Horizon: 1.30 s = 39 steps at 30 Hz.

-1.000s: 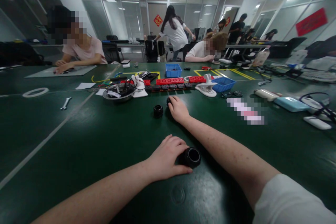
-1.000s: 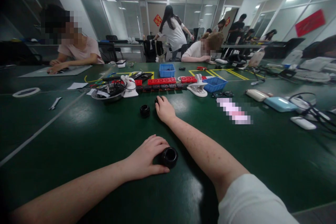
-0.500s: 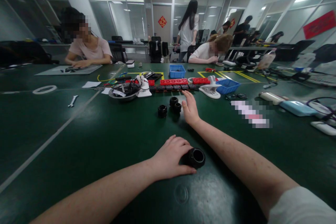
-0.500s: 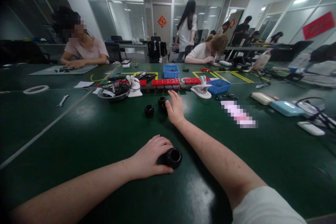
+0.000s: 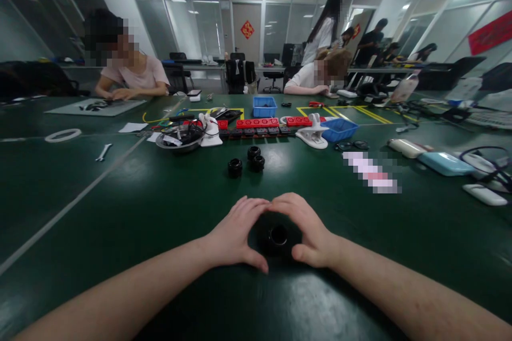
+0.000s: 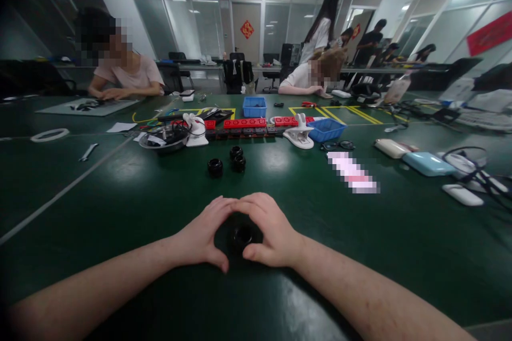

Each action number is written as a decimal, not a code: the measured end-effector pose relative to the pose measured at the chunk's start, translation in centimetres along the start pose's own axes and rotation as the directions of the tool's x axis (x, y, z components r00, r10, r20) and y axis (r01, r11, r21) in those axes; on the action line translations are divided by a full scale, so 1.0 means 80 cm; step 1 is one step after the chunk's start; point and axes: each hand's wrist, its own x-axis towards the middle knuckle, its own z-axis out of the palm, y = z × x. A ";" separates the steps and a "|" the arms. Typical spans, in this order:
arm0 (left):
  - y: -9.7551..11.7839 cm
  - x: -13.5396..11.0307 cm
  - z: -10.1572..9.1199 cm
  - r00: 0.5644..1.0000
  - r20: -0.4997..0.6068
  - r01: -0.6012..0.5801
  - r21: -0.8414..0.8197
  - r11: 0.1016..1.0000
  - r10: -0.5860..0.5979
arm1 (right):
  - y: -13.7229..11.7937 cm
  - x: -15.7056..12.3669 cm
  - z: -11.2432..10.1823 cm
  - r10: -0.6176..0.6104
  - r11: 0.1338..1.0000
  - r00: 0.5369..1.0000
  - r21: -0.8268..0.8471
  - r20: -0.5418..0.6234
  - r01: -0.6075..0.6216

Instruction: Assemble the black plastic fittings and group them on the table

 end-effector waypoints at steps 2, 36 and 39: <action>-0.010 0.000 -0.010 0.986 -0.158 0.064 0.079 0.995 -0.051 | -0.004 0.002 0.000 -0.056 0.998 0.998 -0.038 0.031 0.057; -0.104 0.164 -0.038 0.938 -0.202 0.342 0.382 0.858 -0.283 | 0.003 -0.005 0.006 -0.030 1.000 0.986 0.010 0.164 0.028; -0.102 0.170 -0.035 0.945 -0.203 0.317 0.383 0.868 -0.255 | 0.004 -0.005 0.006 -0.021 1.000 0.985 0.006 0.173 0.021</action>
